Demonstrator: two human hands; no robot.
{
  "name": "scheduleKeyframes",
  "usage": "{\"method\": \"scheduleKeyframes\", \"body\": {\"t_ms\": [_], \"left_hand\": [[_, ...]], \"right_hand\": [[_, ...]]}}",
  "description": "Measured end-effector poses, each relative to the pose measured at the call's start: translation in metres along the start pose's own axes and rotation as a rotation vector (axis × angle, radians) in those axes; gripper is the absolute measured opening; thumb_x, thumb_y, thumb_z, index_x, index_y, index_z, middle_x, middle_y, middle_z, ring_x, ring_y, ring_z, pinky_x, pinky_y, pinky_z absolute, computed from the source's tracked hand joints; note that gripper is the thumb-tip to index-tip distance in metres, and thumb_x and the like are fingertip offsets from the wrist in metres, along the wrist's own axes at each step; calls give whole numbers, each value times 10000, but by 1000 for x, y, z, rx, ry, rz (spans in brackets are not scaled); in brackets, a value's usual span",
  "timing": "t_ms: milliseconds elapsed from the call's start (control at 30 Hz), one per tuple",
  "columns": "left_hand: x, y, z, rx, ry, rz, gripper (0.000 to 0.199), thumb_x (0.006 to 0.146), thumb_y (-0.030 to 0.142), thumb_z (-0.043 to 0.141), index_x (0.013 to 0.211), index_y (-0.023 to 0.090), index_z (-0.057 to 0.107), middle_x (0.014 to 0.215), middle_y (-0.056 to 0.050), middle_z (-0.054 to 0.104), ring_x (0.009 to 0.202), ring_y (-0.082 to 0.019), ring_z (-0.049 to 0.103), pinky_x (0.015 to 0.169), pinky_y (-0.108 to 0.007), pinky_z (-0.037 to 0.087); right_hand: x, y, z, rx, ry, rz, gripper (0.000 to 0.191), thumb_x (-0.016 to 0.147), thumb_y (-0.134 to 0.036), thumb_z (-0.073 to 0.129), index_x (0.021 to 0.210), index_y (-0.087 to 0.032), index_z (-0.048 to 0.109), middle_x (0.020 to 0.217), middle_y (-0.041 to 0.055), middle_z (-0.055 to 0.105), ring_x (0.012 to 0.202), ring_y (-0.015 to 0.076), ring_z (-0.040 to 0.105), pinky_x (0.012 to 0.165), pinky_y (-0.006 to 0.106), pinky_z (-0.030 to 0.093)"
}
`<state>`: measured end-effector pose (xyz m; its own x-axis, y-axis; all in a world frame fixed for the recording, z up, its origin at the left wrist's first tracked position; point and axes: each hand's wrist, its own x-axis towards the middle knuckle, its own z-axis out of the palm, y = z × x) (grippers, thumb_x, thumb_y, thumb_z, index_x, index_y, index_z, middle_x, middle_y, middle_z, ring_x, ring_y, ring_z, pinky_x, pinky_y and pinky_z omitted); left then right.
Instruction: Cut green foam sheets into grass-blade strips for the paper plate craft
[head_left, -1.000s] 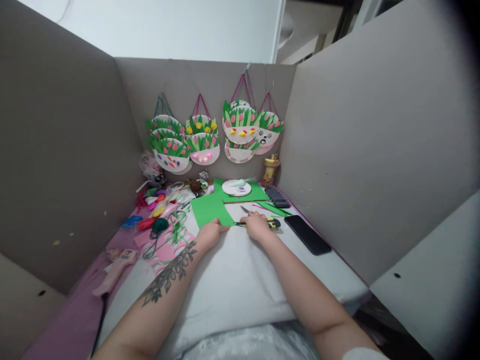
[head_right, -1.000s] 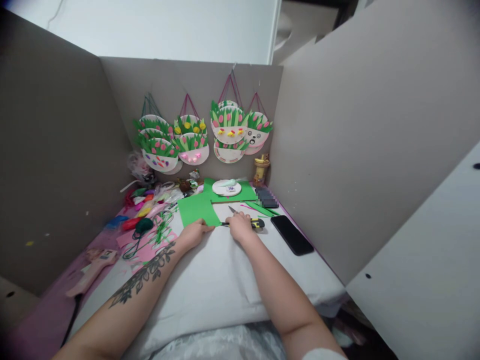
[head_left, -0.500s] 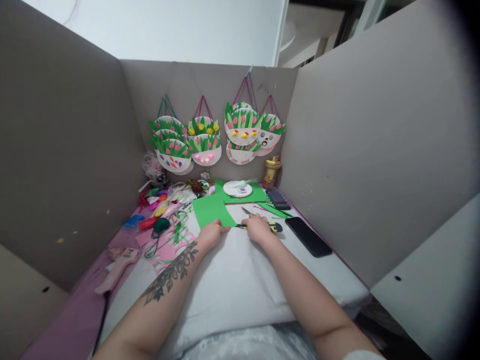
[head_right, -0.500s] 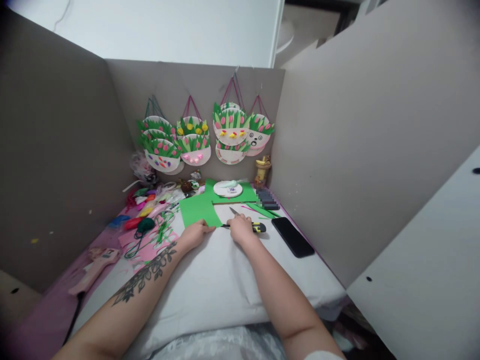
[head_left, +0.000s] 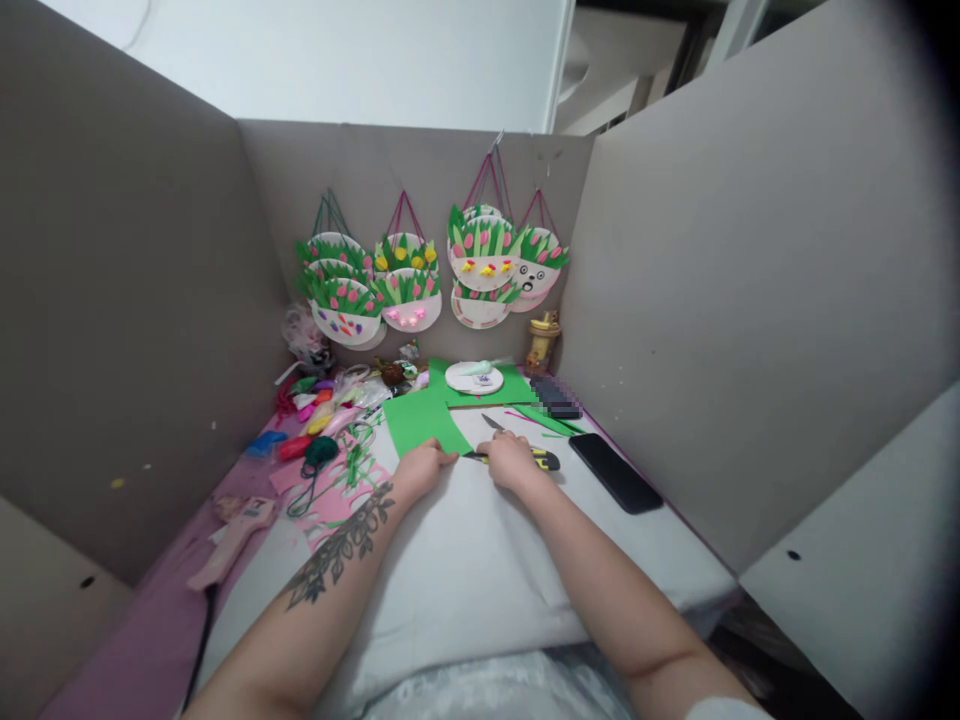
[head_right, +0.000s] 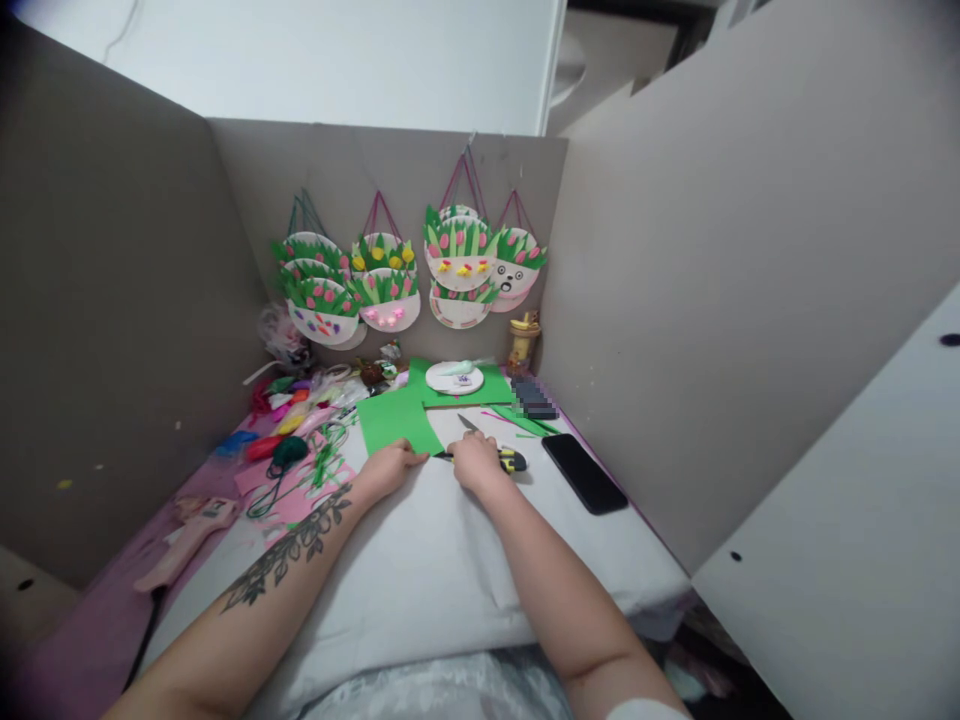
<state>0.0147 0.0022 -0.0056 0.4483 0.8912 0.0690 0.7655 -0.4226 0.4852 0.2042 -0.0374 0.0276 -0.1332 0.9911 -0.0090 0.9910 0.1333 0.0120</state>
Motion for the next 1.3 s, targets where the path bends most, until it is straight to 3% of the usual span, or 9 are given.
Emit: {"method": "scheduleKeyframes", "body": {"t_ms": [267, 467, 600, 900, 1167, 1300], "left_hand": [[2, -5, 1, 51, 21, 137, 309, 890, 327, 448, 964, 203, 721, 899, -67, 630, 819, -184, 569, 715, -257, 371], [-1, -17, -11, 52, -15, 233, 271, 854, 173, 480, 901, 197, 745, 895, -76, 649, 823, -173, 574, 757, -258, 391], [-5, -25, -18, 76, -34, 259, 286, 857, 196, 468, 918, 196, 748, 882, -88, 652, 810, -176, 574, 746, -260, 406], [-4, -25, -19, 104, -42, 255, 296, 831, 139, 471, 943, 188, 740, 887, -85, 673, 831, -177, 582, 764, -254, 417], [-4, -22, -20, 125, -30, 174, 338, 819, 104, 434, 1018, 163, 701, 1003, -87, 703, 919, -187, 601, 842, -260, 423], [-10, -25, -30, 133, -17, 76, 291, 773, 123, 467, 960, 150, 689, 909, -81, 712, 798, -186, 618, 727, -257, 441]], "right_hand": [[-2, -12, -1, 9, 7, -33, 415, 822, -154, 452, 1166, -300, 632, 1093, 131, 588, 1060, 275, 500, 834, 377, 356], [-3, -12, -2, 0, 6, -31, 402, 821, -155, 455, 1153, -289, 640, 1083, 139, 589, 1056, 280, 504, 827, 379, 356], [-2, -13, -2, -8, 6, -34, 406, 822, -148, 440, 1150, -274, 642, 1096, 147, 585, 1058, 284, 503, 831, 392, 353], [-5, -29, -1, -9, 40, -87, 351, 820, -142, 429, 1057, -214, 679, 1078, 162, 589, 1046, 275, 496, 839, 387, 345], [-8, -41, 1, 4, 63, -133, 347, 826, -160, 431, 1068, -241, 667, 1071, 147, 595, 1028, 273, 506, 821, 386, 360], [-8, -39, 2, 3, 52, -130, 352, 825, -154, 436, 1077, -249, 664, 1071, 146, 592, 1029, 270, 505, 823, 385, 354]]}}
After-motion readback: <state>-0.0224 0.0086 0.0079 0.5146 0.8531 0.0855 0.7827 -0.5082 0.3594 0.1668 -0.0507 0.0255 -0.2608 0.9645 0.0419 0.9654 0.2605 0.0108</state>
